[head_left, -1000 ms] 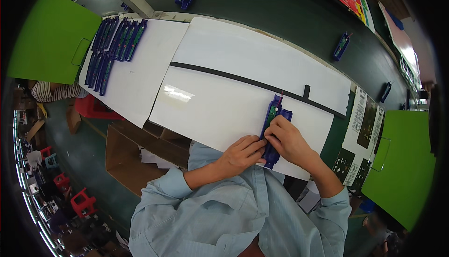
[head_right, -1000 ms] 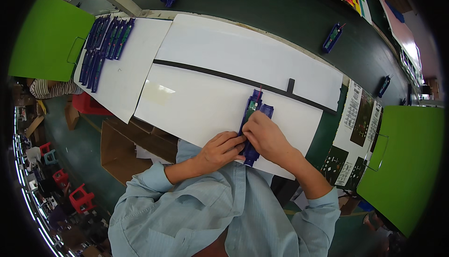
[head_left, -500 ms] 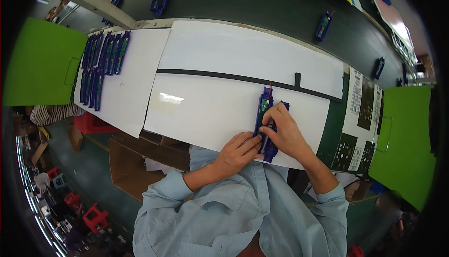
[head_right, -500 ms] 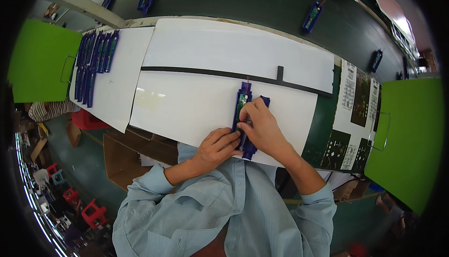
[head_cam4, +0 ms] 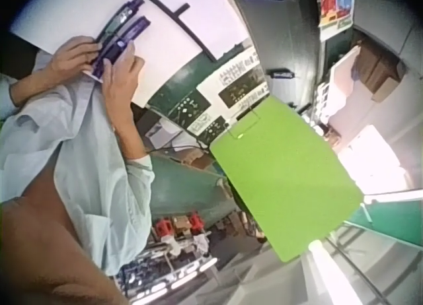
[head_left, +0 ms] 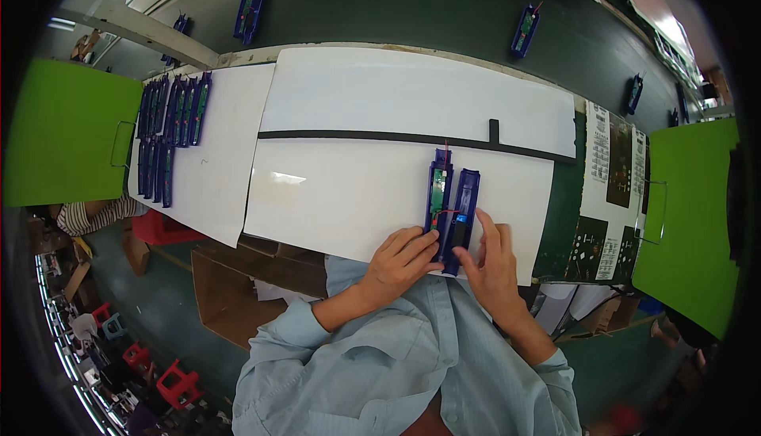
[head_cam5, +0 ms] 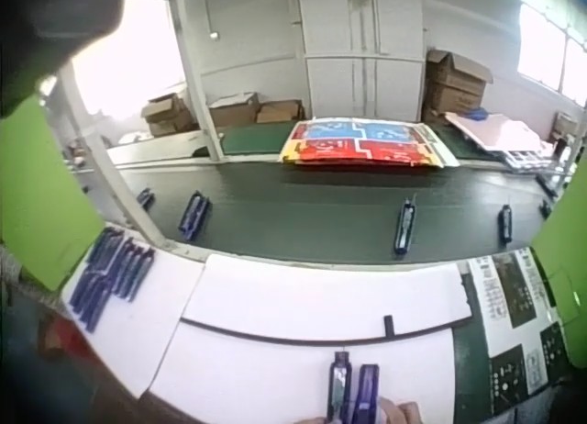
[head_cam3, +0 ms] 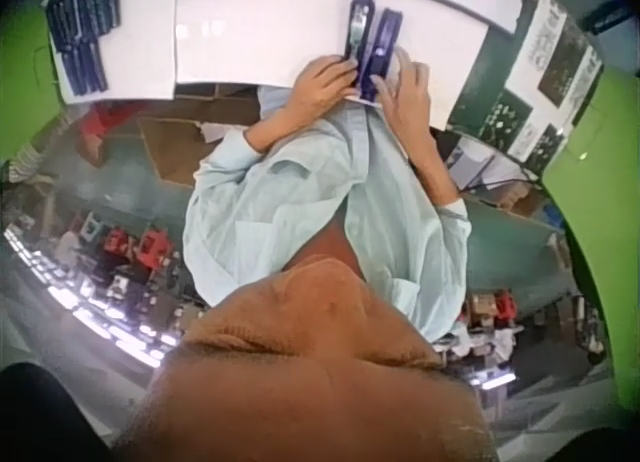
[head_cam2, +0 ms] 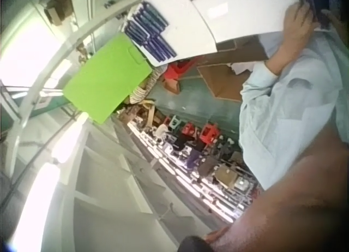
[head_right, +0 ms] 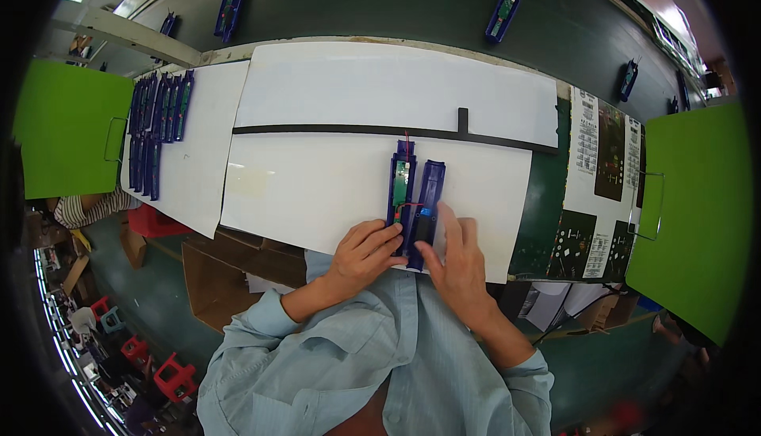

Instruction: The person assembles internal components, a circuit board, and a foam insert into blue plastic electronic housings by hand.

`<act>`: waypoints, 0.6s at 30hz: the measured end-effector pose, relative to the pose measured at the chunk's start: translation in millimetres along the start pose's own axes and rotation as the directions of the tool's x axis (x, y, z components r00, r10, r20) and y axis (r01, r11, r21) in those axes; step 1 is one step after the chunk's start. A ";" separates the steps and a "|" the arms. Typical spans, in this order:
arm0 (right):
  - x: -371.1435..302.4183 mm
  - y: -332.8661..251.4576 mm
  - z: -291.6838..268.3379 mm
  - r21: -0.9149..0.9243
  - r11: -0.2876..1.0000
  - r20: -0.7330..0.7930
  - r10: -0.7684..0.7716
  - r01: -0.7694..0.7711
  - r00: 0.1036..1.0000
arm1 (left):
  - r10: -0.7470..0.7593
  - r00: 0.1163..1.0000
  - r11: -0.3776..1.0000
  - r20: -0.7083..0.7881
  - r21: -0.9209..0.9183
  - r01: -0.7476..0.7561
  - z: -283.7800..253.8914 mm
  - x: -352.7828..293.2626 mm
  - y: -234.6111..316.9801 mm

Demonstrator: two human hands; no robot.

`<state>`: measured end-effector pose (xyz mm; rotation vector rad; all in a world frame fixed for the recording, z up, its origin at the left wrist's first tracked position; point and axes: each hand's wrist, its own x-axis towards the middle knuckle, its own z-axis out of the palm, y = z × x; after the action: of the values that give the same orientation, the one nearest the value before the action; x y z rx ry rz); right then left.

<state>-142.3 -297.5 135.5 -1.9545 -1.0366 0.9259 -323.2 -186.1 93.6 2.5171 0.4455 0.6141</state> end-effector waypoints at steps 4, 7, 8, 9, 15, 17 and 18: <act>21.2 -1.6 4.8 -0.180 0.937 -0.049 -0.313 0.300 0.949 | -0.010 1.000 1.000 -0.015 0.004 0.010 0.0 -1.1 2.2; 42.5 5.7 12.5 -0.238 0.830 0.019 -0.515 0.504 0.857 | -0.011 1.000 1.000 -0.023 0.009 0.012 1.5 1.2 2.0; 45.1 5.5 12.5 -0.236 0.828 0.023 -0.519 0.509 0.855 | -0.009 1.000 1.000 -0.017 0.005 0.010 1.9 1.0 1.9; 47.5 3.9 11.9 -0.246 0.812 0.049 -0.535 0.529 0.844 | -0.013 1.000 1.000 -0.020 0.008 0.013 2.4 1.2 1.9; 54.4 -0.1 16.1 -0.238 0.815 0.090 -0.523 0.528 0.848 | -0.005 1.000 1.000 -0.015 0.001 0.005 1.4 -0.4 1.4; 56.5 2.3 15.5 -0.249 0.823 0.084 -0.507 0.511 0.858 | -0.008 1.000 1.000 -0.021 -0.016 0.008 2.5 1.8 1.1; 58.0 6.5 14.5 -0.238 0.801 0.085 -0.546 0.549 0.833 | -0.005 1.000 1.000 -0.020 -0.022 0.005 2.8 2.2 0.9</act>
<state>-128.0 -245.8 108.3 -1.6796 -1.6823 0.4919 -319.8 -187.0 92.7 2.4905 0.4498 0.6394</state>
